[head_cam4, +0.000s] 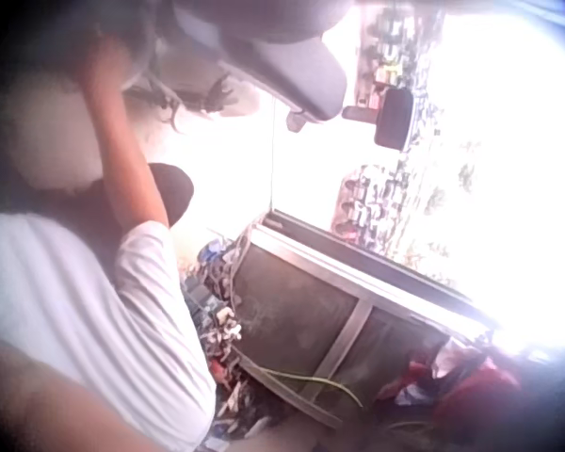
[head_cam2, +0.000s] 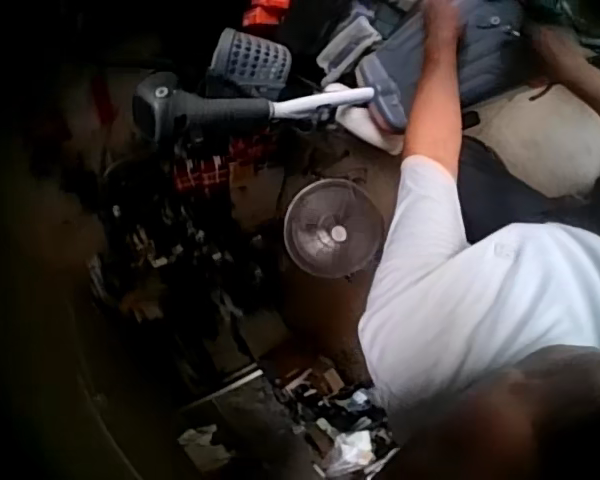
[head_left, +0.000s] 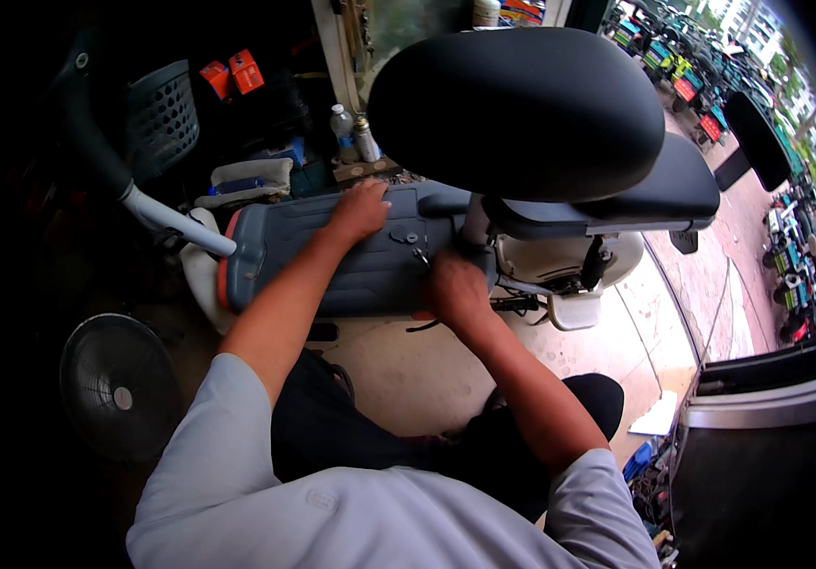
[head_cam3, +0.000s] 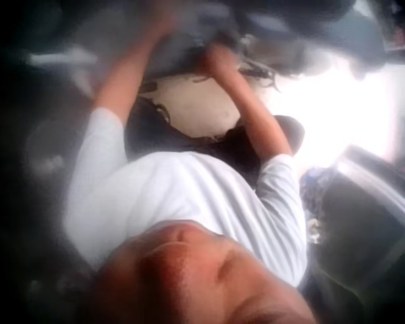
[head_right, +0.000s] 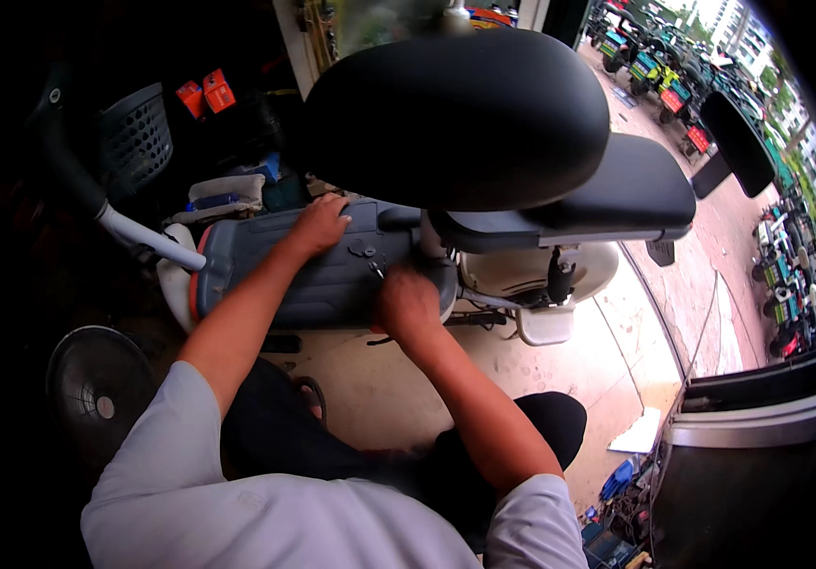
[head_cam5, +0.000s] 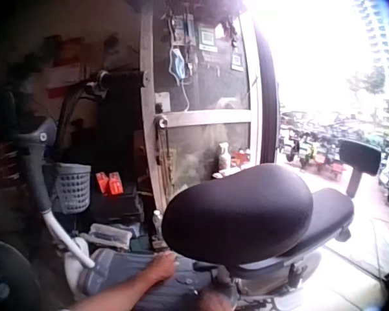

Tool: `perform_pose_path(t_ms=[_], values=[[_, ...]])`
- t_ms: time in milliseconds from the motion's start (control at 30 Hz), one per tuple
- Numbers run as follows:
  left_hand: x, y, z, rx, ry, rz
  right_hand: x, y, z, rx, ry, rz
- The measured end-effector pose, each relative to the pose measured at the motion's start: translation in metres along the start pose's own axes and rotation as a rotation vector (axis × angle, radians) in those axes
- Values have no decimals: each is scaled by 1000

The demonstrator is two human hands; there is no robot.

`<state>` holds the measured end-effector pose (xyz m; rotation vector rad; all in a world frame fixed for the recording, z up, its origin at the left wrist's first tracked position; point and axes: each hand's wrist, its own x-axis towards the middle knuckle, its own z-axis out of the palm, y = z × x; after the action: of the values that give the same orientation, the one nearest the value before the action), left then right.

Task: The person removes the seat and backrest of an electric scooter using a wrench, detaches a plastic cover, and then sorts through a tray of tools to find a different wrench.

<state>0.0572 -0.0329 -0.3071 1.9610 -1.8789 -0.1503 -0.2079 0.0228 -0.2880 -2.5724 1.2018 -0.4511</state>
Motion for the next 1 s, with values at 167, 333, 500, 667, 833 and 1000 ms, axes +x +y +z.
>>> perform_pose_path(t_ms=[167,333,500,667,833,1000], values=[[4,14,-8,8,-4,10,8,2,-13,142,-10,110],[-4,29,-26,-94,-137,30,4,7,-9,184,55,68],[-20,49,-30,-39,-175,112,10,3,-1,178,58,198],[-21,55,-31,13,-222,109,19,8,2,340,83,236],[-15,53,-30,-3,-265,67,25,10,1,429,90,304],[-12,52,-25,-7,-245,67,33,15,10,439,128,375]])
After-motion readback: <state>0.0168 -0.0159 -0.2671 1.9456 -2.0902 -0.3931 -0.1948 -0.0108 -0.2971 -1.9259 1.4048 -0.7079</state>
